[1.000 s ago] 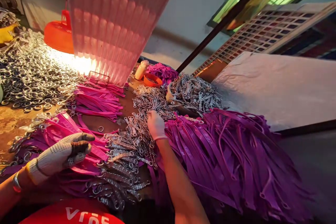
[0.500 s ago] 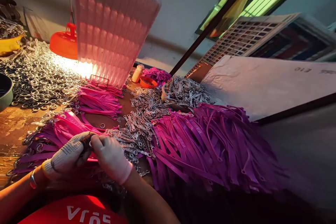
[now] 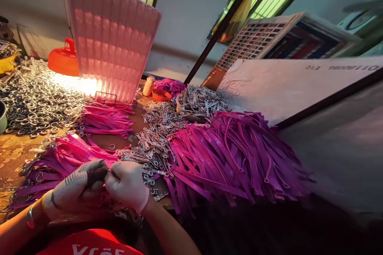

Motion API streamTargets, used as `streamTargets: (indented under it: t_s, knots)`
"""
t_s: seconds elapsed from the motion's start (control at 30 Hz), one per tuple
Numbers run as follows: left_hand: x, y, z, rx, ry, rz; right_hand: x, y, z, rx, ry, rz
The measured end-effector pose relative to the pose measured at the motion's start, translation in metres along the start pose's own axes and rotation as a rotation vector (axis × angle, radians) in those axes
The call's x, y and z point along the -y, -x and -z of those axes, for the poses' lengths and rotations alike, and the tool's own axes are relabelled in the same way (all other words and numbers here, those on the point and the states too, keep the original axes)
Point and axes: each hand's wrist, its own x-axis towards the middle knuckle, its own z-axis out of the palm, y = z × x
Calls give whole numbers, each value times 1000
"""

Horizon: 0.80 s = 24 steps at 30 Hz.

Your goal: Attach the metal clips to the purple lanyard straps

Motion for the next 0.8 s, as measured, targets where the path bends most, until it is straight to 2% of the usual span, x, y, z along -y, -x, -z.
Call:
streamTargets:
  t_s: [0.07,0.1,0.17,0.2,0.27,0.33,0.4,0.5,0.6,0.73,0.8]
  knots:
    - [-16,-11,-2,34,260,144,6,5,-6,-72,27,103]
    - [-26,-18,-2,55,339,169,9,9,-10,-93,61,196]
    - [-47,-34,-1,85,346,127,11,13,-17,-98,114,325]
    - [-55,-41,-1,87,283,79,9,14,-19,-103,106,305]
    - [-62,-51,-1,67,93,-4,-2,9,-16,-157,7,81]
    - [-58,-58,-2,45,-68,-47,-18,0,-7,-218,-146,-177]
    - [-49,-62,-3,63,-177,-57,-33,-10,3,-224,-263,-291]
    - [-39,-68,-3,106,-314,-94,-45,-17,10,-165,-275,-273]
    - [-37,-74,-5,96,-386,-117,-47,-20,9,-101,-111,-211]
    - [-35,-76,-8,147,-238,-124,-51,-26,10,-24,122,-98]
    - [-34,-76,-10,132,-148,-74,-56,-27,10,-13,162,-27]
